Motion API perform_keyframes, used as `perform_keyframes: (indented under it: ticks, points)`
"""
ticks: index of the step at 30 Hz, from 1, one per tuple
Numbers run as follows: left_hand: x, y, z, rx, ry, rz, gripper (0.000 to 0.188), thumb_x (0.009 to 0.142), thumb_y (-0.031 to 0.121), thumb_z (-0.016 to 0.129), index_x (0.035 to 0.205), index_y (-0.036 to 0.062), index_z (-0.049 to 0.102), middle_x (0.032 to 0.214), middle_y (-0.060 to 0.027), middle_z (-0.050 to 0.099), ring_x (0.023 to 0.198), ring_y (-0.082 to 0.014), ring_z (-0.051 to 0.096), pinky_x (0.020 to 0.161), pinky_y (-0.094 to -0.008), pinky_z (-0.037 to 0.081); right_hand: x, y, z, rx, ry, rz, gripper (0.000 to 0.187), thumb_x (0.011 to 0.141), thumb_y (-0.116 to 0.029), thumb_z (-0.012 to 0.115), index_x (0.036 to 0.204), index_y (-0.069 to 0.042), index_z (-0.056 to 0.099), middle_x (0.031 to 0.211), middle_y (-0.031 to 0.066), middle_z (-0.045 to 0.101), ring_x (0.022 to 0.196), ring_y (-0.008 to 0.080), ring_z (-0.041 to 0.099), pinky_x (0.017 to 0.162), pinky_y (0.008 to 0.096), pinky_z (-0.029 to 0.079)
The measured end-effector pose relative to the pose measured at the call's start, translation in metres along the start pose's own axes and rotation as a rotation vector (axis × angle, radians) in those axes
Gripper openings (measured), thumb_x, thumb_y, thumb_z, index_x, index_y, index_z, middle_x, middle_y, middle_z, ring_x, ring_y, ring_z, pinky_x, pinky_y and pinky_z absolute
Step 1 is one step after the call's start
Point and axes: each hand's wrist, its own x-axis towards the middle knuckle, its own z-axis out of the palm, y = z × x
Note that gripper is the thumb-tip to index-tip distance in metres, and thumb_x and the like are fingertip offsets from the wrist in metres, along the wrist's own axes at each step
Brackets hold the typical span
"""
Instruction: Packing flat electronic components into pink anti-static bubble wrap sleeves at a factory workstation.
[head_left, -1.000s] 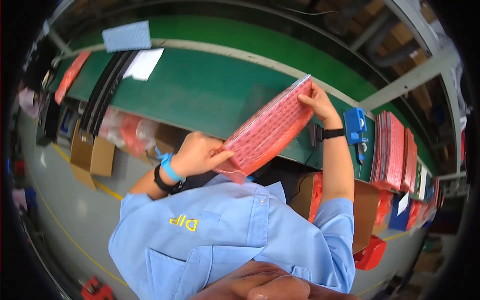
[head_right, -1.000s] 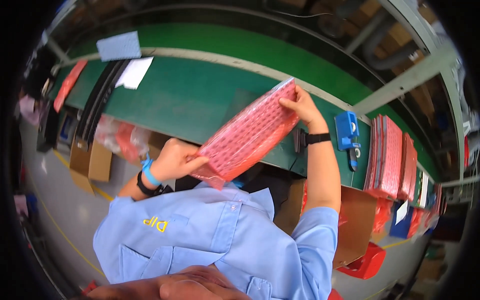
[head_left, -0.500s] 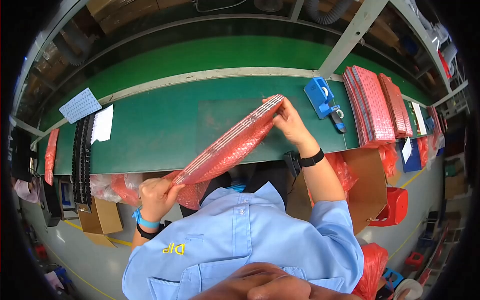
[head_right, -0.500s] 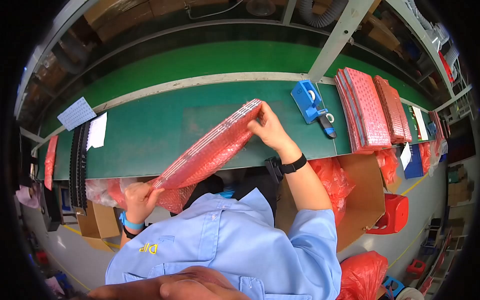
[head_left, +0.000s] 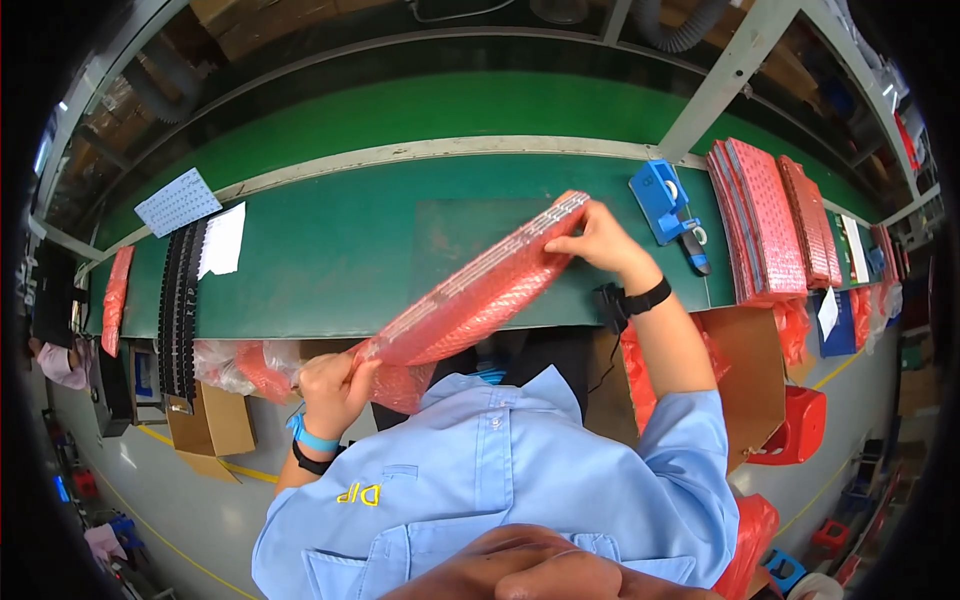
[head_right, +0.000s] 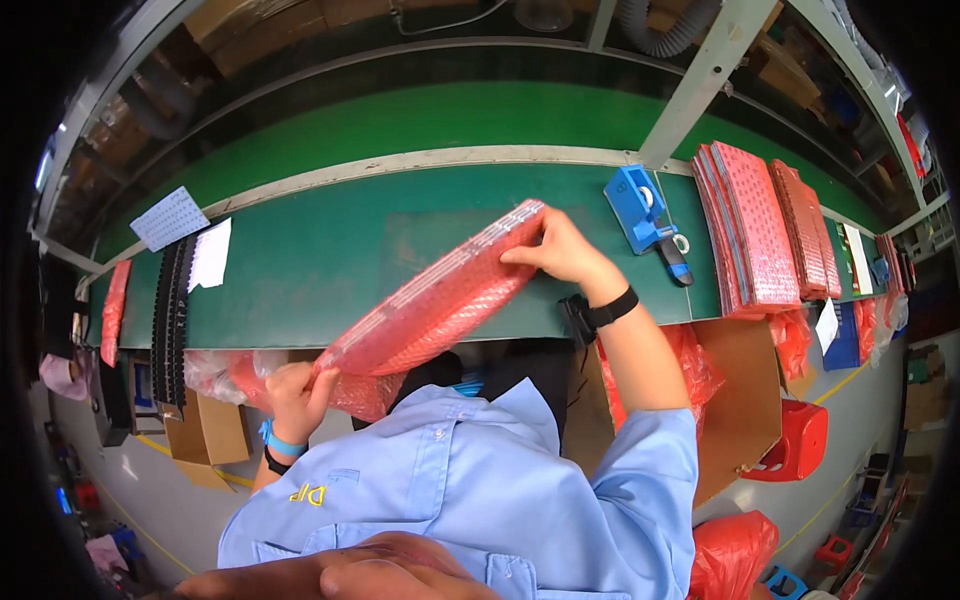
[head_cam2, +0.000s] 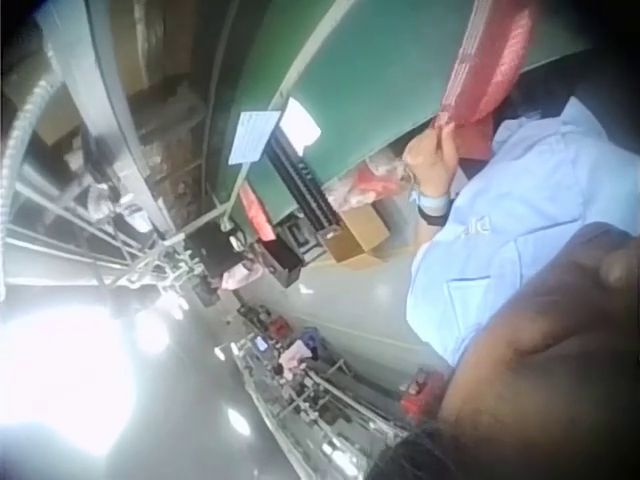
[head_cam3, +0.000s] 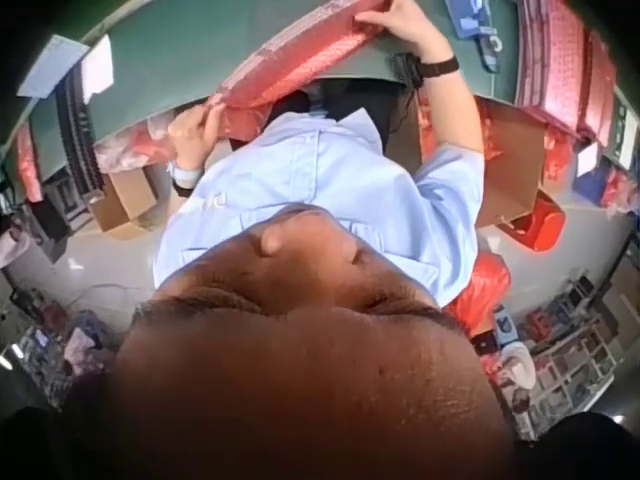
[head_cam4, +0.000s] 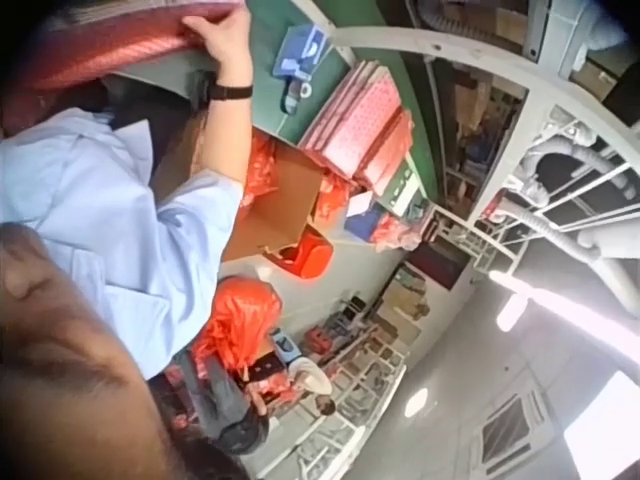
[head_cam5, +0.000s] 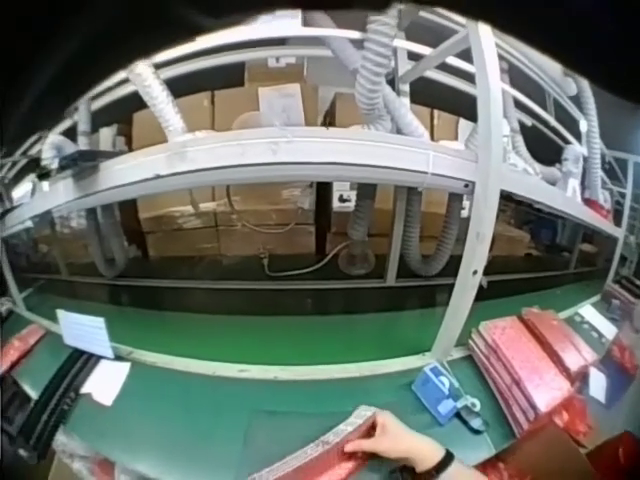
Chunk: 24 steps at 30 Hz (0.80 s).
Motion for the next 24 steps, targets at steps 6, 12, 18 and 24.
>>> perform_keyframes:
  ticks: [6,12,18,24]
  points:
    - [0.012,0.018,0.044,-0.496,-0.134,-0.496,0.02,0.087,0.014,0.073,0.077,-0.0014,0.066,0.061,-0.0012,0.057,0.061,-0.0042,0.05,0.052,-0.0258,0.04,0.09,-0.048,-0.052,-0.203,0.053,-0.154,0.057,0.076,-0.012,0.083,0.124,0.003,0.056,0.11,0.0064,0.066,0.098,0.0142,0.061,0.09,0.0299,0.049]
    - [0.0,-0.014,0.093,-0.927,-0.445,-0.617,0.018,0.087,0.015,0.075,0.097,0.0002,0.072,0.076,-0.0007,0.068,0.071,-0.005,0.059,0.064,-0.0241,0.049,0.162,-0.023,-0.06,-0.612,-0.051,0.257,0.061,0.074,-0.016,0.084,0.126,0.0,0.057,0.117,0.0142,0.063,0.105,0.0246,0.061,0.094,0.035,0.049]
    - [-0.031,-0.042,0.094,-0.637,-0.727,-0.487,0.022,0.086,0.018,0.076,0.101,0.0019,0.074,0.091,-0.0053,0.075,0.079,-0.0089,0.067,0.072,-0.0278,0.053,0.145,0.021,-0.035,-0.941,0.242,0.063,0.066,0.069,-0.021,0.086,0.126,-0.003,0.057,0.128,0.0223,0.055,0.12,0.0378,0.053,0.099,0.0424,0.046]
    - [-0.052,-0.065,0.071,-0.365,-0.73,-0.412,0.021,0.086,0.021,0.076,0.096,0.002,0.075,0.091,-0.0064,0.075,0.077,-0.01,0.067,0.073,-0.0279,0.054,0.019,-0.045,0.096,-1.03,0.005,-0.278,0.057,0.072,-0.033,0.079,0.115,-0.001,0.062,0.124,0.0239,0.056,0.112,0.043,0.055,0.094,0.049,0.047]
